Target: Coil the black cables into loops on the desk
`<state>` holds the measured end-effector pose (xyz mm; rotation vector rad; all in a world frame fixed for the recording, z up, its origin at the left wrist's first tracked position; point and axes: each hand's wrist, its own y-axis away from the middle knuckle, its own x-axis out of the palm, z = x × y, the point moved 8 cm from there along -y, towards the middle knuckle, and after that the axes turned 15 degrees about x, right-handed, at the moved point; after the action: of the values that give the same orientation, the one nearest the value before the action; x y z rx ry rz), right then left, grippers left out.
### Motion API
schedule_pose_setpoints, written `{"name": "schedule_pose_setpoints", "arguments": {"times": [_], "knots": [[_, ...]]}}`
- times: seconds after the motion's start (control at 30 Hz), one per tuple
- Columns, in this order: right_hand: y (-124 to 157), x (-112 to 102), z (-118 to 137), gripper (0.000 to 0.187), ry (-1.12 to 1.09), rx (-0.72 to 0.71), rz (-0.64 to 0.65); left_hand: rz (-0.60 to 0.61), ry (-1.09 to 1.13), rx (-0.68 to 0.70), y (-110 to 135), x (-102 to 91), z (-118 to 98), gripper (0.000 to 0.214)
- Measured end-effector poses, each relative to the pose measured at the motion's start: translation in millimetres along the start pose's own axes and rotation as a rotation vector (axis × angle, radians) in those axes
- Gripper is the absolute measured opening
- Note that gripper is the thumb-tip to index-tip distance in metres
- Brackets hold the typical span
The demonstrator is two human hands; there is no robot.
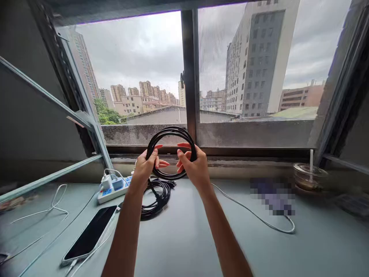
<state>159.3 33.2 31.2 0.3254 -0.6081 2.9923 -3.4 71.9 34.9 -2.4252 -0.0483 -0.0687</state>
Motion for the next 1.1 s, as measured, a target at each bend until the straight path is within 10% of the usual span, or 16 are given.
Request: {"name": "schedule_pose_setpoints", "arguments": {"times": [0.4,0.67,0.87,1.1], "knots": [[17.7,1.9,25.9,0.021,0.259,-0.224,0.003,0.01,-0.395,0.218,11.0,-4.0,-42.9,0.015],[34.1,-12.8,45.7,0.021,0.435,-0.543,-0.385,-0.057,-0.656,0.345,16.3,-6.1,-56.0,0.021],[31.3,14.8,38.8,0.027,0.531,-0.544,-0.085,0.019,-0.797,0.272,13.8,-9.2,-47.8,0.022],[26.1,11.4,32.8,0.023,0.62,-0.557,-0.109,0.224,-0.476,0.168,15.6,4.2,-38.4,0.021]]}}
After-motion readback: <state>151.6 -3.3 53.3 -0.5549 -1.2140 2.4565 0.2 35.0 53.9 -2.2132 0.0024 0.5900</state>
